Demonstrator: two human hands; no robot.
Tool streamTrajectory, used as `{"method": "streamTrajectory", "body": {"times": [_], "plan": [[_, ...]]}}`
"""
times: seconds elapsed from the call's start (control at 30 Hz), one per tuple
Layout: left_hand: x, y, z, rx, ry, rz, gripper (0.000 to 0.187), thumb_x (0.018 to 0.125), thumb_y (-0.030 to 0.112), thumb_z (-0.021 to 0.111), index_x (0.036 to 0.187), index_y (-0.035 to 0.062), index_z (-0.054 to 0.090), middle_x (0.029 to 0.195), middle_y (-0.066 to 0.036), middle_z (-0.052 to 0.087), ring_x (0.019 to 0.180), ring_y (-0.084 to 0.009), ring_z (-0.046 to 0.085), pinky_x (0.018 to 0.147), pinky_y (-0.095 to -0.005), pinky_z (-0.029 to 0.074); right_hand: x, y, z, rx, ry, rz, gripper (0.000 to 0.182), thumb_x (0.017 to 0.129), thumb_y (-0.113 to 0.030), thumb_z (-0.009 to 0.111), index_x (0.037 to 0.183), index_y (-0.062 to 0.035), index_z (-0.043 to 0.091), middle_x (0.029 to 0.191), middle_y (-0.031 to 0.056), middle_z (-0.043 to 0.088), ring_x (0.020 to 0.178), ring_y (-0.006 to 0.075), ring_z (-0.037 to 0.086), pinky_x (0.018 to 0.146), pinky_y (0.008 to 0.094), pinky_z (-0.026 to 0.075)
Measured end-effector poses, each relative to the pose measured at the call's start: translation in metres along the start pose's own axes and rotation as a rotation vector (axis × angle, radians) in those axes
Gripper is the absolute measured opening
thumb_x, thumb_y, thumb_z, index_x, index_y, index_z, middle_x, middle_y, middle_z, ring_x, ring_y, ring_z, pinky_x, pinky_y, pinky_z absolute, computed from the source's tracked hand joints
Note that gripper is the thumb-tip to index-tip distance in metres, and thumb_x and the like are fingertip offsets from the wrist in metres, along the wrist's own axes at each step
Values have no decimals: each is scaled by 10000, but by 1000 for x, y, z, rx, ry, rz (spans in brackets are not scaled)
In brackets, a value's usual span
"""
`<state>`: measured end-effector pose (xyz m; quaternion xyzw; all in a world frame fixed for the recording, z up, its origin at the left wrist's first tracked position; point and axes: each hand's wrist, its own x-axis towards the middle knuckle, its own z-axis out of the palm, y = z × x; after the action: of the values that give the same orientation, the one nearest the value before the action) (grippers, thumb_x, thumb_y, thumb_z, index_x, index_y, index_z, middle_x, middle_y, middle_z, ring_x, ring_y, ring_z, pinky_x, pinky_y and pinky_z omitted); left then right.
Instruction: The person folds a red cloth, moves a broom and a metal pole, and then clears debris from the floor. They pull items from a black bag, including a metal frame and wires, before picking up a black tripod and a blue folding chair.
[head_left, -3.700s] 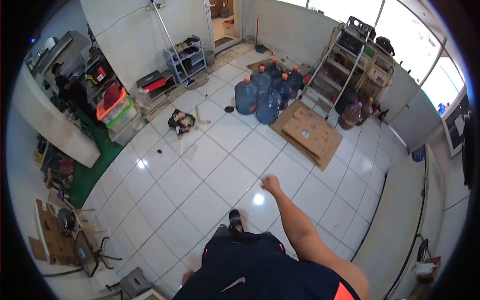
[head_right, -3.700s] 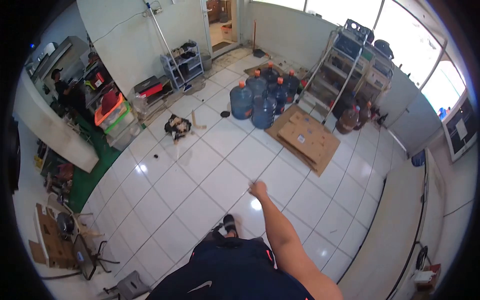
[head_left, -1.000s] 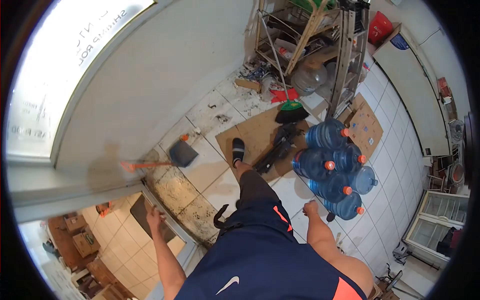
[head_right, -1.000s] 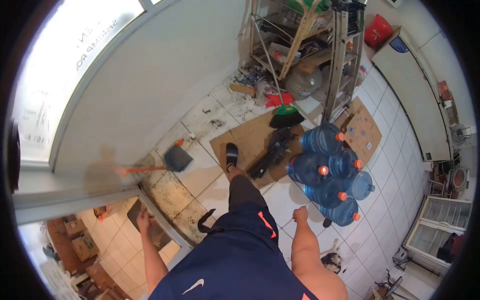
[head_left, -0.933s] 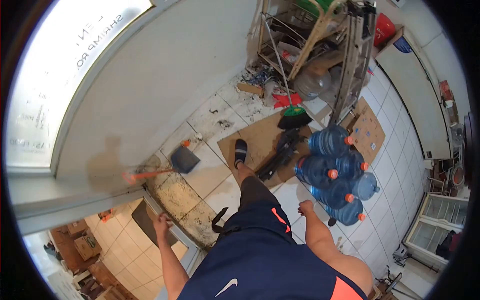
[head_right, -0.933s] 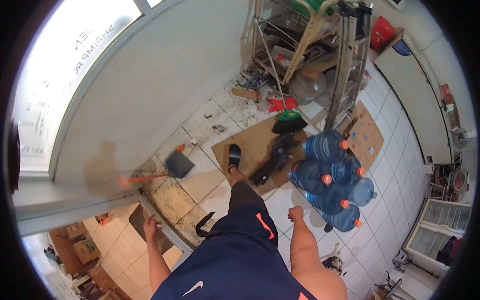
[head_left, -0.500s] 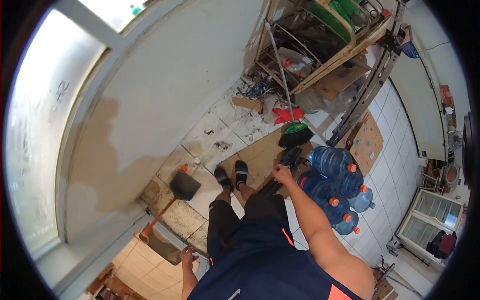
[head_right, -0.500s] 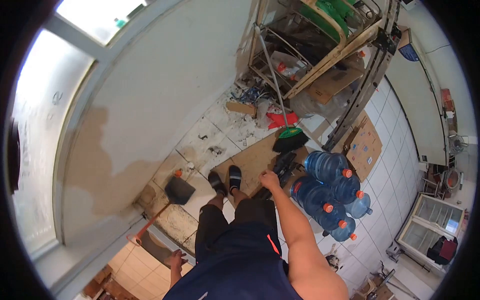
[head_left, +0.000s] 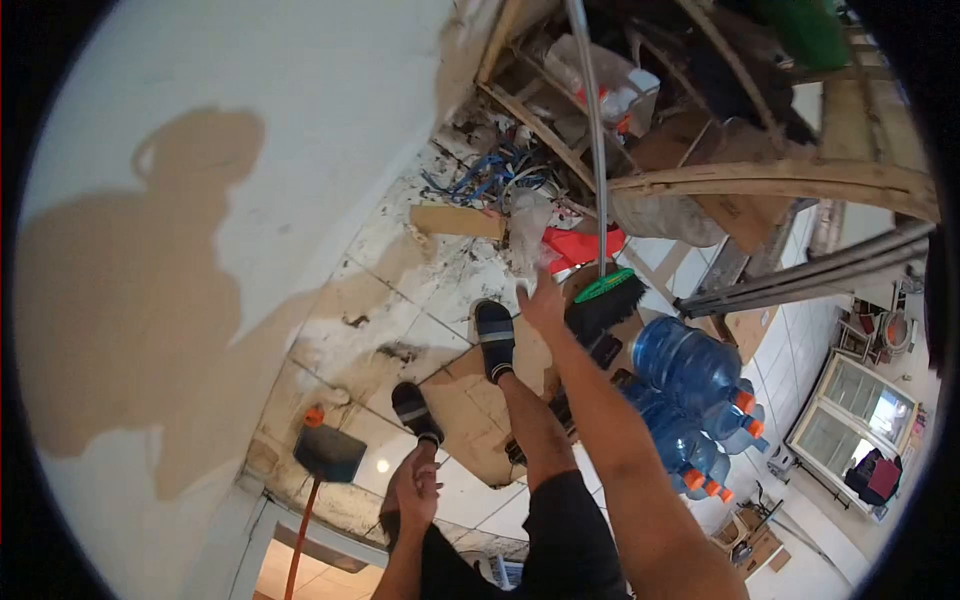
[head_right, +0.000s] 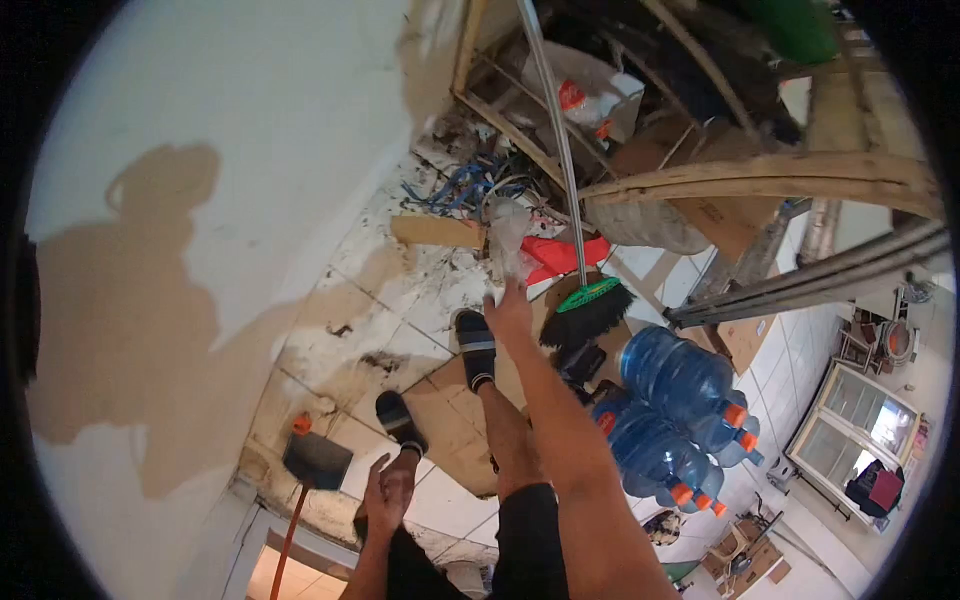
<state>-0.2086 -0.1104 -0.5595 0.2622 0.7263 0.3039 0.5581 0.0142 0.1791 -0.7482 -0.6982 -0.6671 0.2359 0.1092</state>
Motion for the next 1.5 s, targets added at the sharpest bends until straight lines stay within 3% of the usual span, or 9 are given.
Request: {"method": "streamTrajectory", "body": {"times": [0.2,0.27,0.47,0.6,0.9,1.13,1.27,1.4,1.5], "plan": [[123,-19,59,15,-108,-101,387,869,51,537,1231,-47,442,903,-146,633,675,-112,580,562,-226,468,244,26,28,-302,539,-193,647,754,-180,640,1285,31,336,1155,278,474,1002,453,492,821,493,435],[157,22,46,141,-178,-122,389,865,55,543,1226,-54,448,909,-147,637,647,-114,576,568,-234,450,303,36,32,-369,562,-5,740,771,-287,622,1339,37,275,1370,333,272,1223,469,351,982,522,334],[257,7,15,166,44,52,324,884,126,555,1184,9,526,953,-112,647,630,-130,584,549,-255,467,435,74,35,-290,709,78,747,798,-327,608,1390,-50,247,1418,256,254,1274,483,274,1010,637,207],[306,-35,0,404,30,177,401,908,190,514,1246,-13,440,909,-133,646,620,-115,581,528,-259,477,427,41,-1,-526,388,279,692,853,-338,559,1413,-93,235,1415,214,292,1291,462,263,1025,632,187],[322,-41,19,381,-138,257,338,884,113,541,1186,-35,508,911,-112,665,561,-84,555,521,-243,445,442,129,33,-560,578,211,586,937,-320,394,1434,-87,190,1392,239,333,1302,413,292,1091,511,177],[307,-27,11,433,-95,312,306,851,89,575,1148,16,559,932,-107,664,562,-151,586,534,-275,460,440,94,-4,-656,892,84,667,761,-410,674,1281,-91,405,1168,293,520,1146,390,490,939,478,417],[302,-41,1,430,21,390,287,879,88,565,1159,24,569,973,-91,663,578,-114,540,532,-256,431,400,64,-15,-194,525,69,782,602,-387,805,1203,-45,439,1057,247,594,1033,371,577,842,446,488],[305,-18,10,357,-25,373,313,866,57,567,1178,28,561,938,-94,670,572,-110,527,534,-257,430,275,20,27,-218,231,129,871,631,-572,689,1266,-41,419,1076,219,605,1006,354,596,839,421,483],[306,-15,17,306,-106,337,344,858,31,560,1202,33,547,944,-92,668,568,-103,513,536,-255,429,220,-7,34,-32,-394,-34,906,659,-553,695,1297,-2,364,1159,247,555,1091,396,534,911,441,430]]}}
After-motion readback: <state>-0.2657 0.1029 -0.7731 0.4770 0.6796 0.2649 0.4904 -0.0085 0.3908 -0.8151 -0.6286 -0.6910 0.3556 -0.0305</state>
